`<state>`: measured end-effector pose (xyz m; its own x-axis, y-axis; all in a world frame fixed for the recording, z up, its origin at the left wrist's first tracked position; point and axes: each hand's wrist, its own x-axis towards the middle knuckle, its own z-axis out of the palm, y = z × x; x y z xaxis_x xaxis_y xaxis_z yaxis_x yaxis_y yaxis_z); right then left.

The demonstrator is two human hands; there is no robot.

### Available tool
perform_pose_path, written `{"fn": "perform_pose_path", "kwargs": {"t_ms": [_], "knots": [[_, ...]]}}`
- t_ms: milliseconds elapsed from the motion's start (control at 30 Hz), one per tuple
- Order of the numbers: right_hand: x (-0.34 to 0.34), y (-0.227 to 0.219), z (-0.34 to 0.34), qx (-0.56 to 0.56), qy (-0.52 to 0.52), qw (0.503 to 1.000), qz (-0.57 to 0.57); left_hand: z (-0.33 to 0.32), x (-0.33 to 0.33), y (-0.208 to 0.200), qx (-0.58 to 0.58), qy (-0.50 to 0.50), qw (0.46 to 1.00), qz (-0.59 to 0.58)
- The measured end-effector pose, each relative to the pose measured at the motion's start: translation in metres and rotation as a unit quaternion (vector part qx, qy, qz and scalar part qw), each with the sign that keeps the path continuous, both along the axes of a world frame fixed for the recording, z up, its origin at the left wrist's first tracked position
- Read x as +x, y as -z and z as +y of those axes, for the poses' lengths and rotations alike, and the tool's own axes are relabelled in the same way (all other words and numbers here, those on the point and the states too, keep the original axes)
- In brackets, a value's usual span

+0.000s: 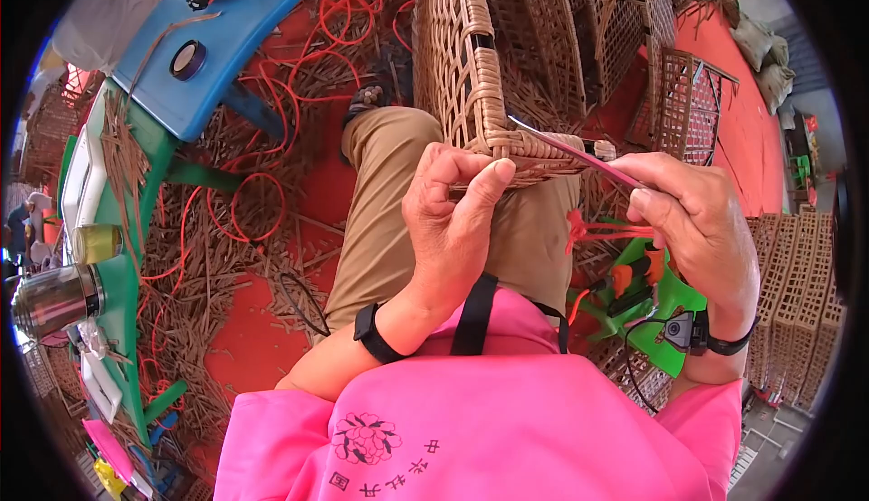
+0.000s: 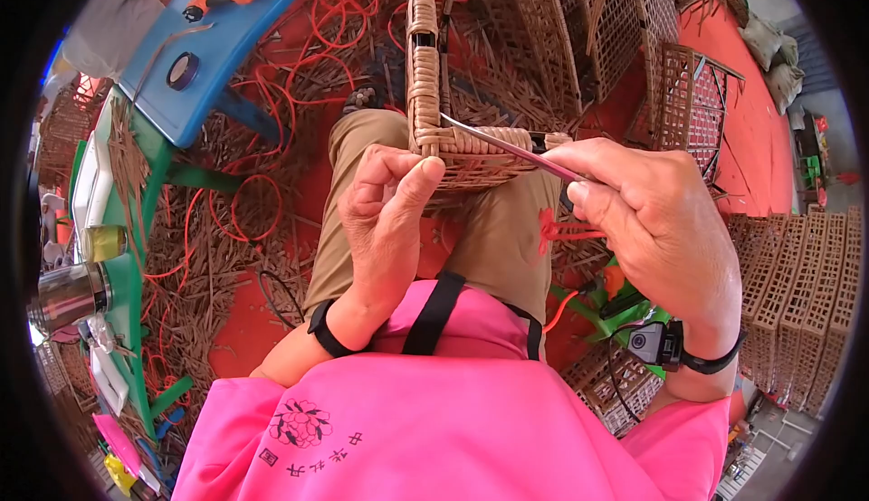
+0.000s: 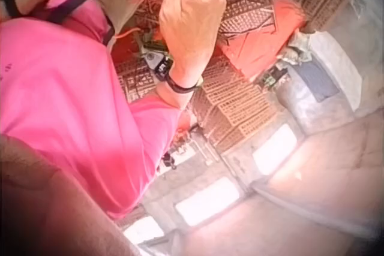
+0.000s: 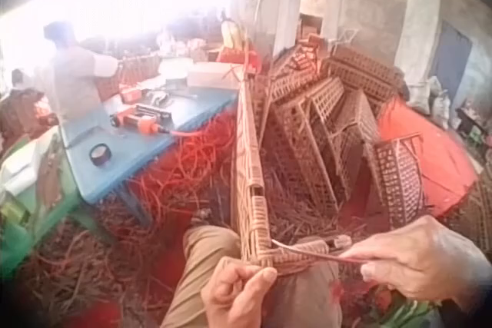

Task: Weave and secure strips of material onto a furniture frame using a nail gun and cutting tools.

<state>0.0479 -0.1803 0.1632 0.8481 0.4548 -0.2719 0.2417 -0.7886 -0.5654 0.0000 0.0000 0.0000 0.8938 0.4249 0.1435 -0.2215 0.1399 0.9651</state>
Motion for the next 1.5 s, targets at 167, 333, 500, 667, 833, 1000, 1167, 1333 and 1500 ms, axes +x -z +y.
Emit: {"fn": "perform_pose_path", "kwargs": {"t_ms": [167,333,500,667,833,1000,1167,1333,1500], "knots": [[0.009,-0.005,-0.002,0.035,-0.049,0.997,-0.055,0.003,0.009,-0.005,0.002,0.000,1.000,0.010],[0.015,-0.008,0.001,0.032,-0.081,0.996,-0.031,0.003,0.006,-0.002,0.009,0.001,1.000,0.020],[0.026,-0.015,0.002,0.017,-0.103,0.994,-0.022,0.002,0.005,0.003,-0.037,0.013,0.999,0.015],[0.046,-0.026,0.005,-0.024,-0.224,0.973,-0.052,0.005,0.003,0.005,-0.053,0.030,0.998,0.019],[0.025,-0.022,0.014,-0.115,-0.332,0.896,-0.270,0.005,0.003,0.007,-0.046,0.033,0.998,0.012],[-0.036,-0.012,0.044,-0.225,-0.196,0.904,-0.307,0.007,0.004,0.005,-0.070,0.037,0.997,-0.003],[-0.058,0.030,0.043,-0.297,-0.199,0.833,-0.422,0.003,0.007,0.013,-0.062,0.031,0.997,-0.038],[-0.075,0.062,0.049,-0.316,-0.137,0.802,-0.489,0.004,0.007,0.013,-0.042,0.022,0.998,-0.040],[-0.075,0.049,0.058,-0.304,-0.114,0.829,-0.456,0.002,0.006,0.008,-0.044,0.005,0.998,-0.033]]}}
